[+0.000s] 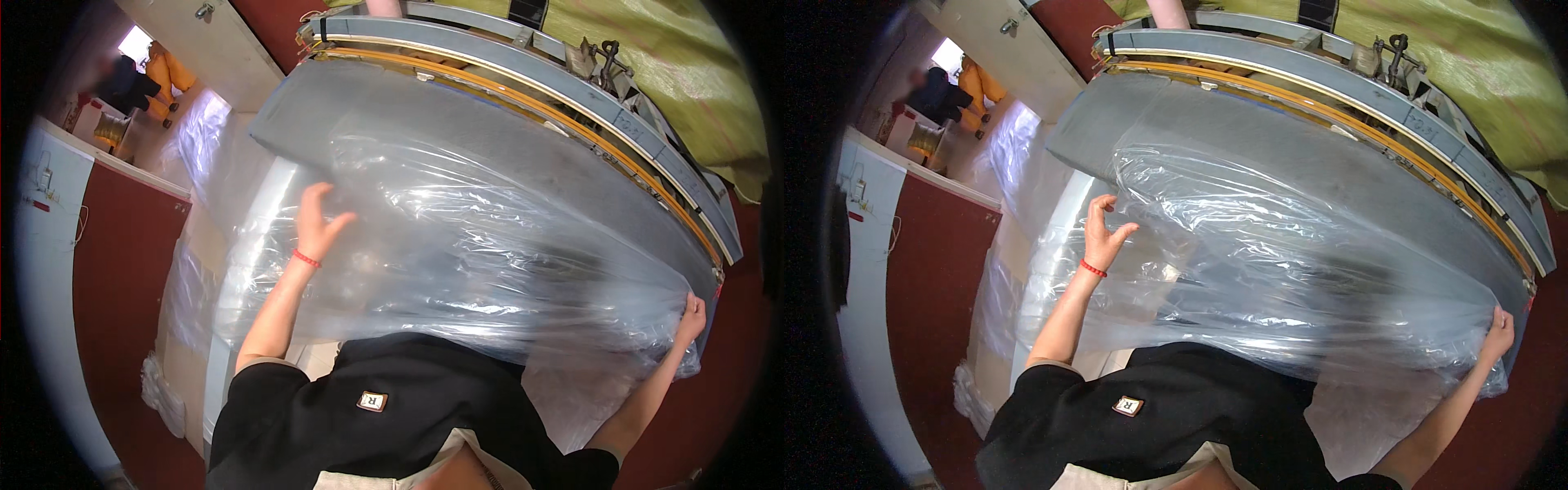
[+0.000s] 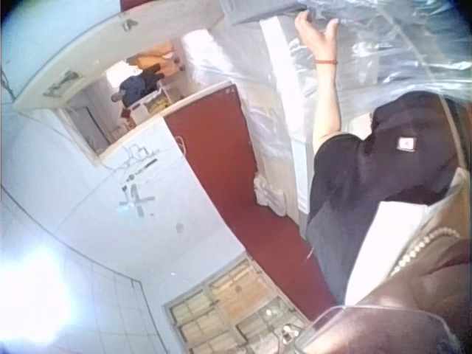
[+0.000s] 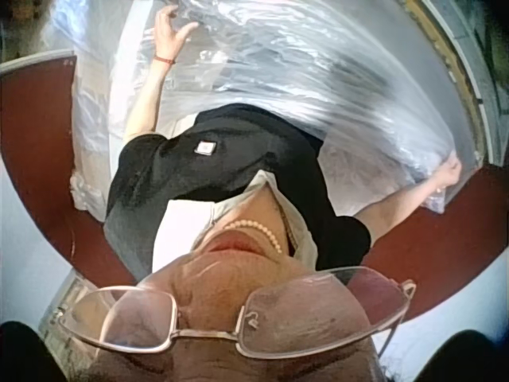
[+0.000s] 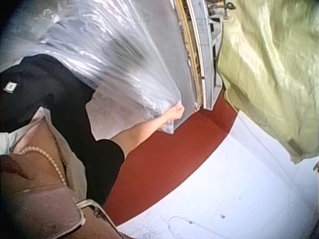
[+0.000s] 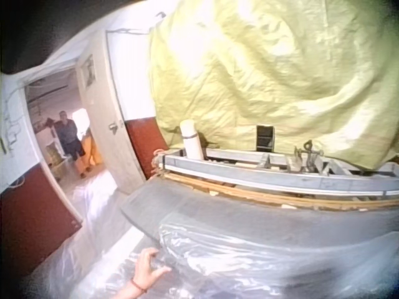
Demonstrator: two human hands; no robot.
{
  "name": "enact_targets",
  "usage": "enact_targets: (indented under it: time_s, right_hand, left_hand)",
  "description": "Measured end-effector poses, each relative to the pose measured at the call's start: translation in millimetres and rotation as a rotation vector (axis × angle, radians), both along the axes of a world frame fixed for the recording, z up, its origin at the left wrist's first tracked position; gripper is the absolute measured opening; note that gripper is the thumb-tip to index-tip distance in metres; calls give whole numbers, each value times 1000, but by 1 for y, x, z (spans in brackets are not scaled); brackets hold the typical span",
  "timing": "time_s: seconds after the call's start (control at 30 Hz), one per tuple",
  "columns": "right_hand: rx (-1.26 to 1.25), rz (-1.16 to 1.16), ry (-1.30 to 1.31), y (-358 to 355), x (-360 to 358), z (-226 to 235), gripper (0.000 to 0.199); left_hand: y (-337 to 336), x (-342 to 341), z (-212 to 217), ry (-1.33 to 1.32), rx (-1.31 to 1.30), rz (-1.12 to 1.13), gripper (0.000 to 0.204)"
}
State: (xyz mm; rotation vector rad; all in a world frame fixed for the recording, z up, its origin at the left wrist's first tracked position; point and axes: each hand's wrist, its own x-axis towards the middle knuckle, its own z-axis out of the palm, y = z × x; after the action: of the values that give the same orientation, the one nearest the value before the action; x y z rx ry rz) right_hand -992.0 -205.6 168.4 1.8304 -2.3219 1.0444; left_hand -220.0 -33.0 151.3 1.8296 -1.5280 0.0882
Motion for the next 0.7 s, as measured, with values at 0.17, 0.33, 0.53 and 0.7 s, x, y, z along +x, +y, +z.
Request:
enact_targets:
  time_s: [0.17,0.33,0.53,0.7]
  right_hand:
    - [-5,6,25,3,1,1,28]
    - [-37,25,14,3,1,0,28]
    - [-21,-8,25,3,7,5,27]
    - [-47,-21,11,4,8,4,27]
  left_hand:
    - [-8,2,-11,521,25,196,41]
    - [-16,11,-1,855,63,84,14]
    - [-70,27,54,642,-127,-3,14]
    - [-132,39,55,134,13,111,10]
